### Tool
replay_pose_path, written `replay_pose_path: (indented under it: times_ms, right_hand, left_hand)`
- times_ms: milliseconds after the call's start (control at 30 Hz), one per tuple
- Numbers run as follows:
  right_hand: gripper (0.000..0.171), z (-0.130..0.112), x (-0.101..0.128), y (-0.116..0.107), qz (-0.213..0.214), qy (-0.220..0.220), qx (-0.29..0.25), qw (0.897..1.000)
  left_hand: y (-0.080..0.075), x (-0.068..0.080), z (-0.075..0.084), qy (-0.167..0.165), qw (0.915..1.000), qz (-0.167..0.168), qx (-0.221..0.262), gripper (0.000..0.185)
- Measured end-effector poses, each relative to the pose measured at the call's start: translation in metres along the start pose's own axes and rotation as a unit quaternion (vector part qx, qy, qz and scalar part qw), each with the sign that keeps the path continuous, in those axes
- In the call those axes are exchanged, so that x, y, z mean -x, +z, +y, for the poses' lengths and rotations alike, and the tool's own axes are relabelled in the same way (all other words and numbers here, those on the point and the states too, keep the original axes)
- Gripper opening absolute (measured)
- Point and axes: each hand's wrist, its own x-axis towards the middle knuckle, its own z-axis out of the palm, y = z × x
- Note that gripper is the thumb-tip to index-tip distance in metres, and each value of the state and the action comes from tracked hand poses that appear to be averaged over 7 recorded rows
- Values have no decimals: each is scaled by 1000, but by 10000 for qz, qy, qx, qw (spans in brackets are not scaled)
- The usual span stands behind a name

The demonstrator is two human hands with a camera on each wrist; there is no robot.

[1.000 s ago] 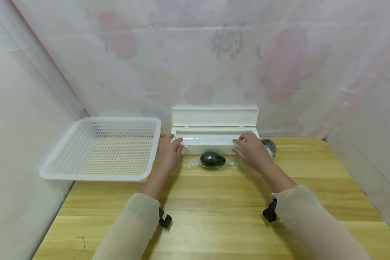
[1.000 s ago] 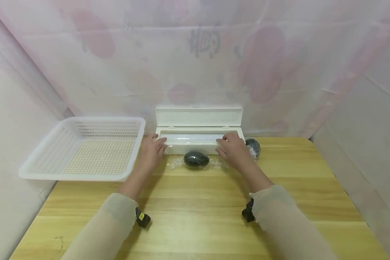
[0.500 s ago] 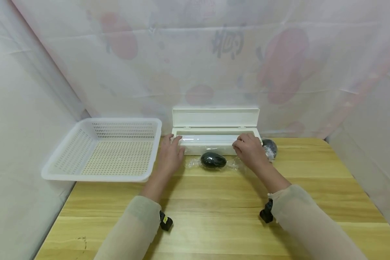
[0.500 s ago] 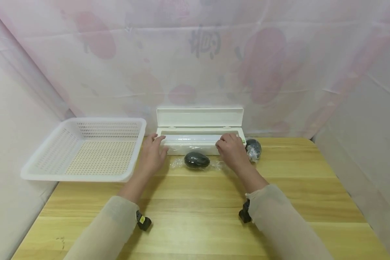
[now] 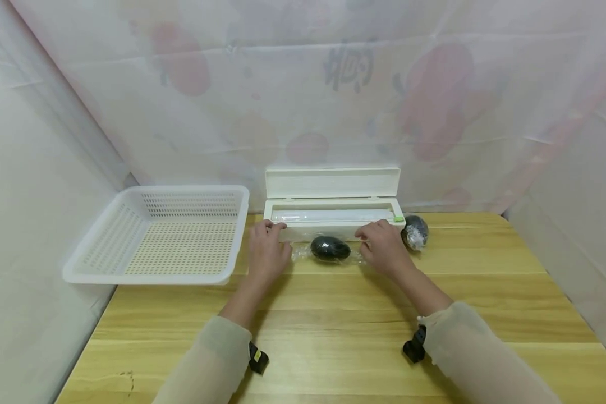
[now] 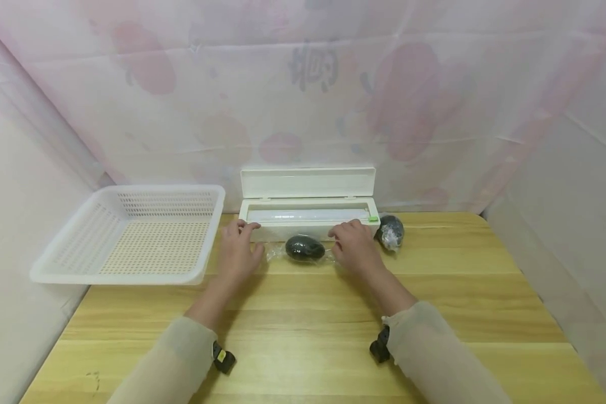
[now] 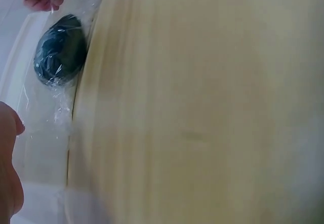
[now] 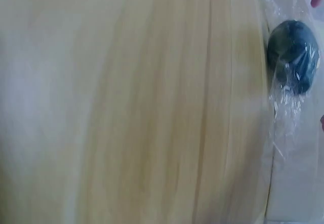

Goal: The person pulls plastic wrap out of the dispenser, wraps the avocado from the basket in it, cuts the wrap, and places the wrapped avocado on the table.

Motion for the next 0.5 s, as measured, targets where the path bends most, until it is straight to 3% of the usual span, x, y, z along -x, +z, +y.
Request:
replay_pose_path:
  times_ms: [200, 367, 500]
  right_hand:
    - [51, -15, -1, 1, -984, 335, -10, 9946]
    - [63, -26, -3, 3, -1315, 144, 293, 9908]
    - [59, -34, -6, 5, -1205, -146, 416, 9917]
  left_hand:
    - [0, 6, 2, 567, 9983, 131, 25, 43]
    - [-4, 5, 5, 598, 9977, -301, 126, 42]
    - [-9, 5, 6, 517, 9943, -763, 544, 40]
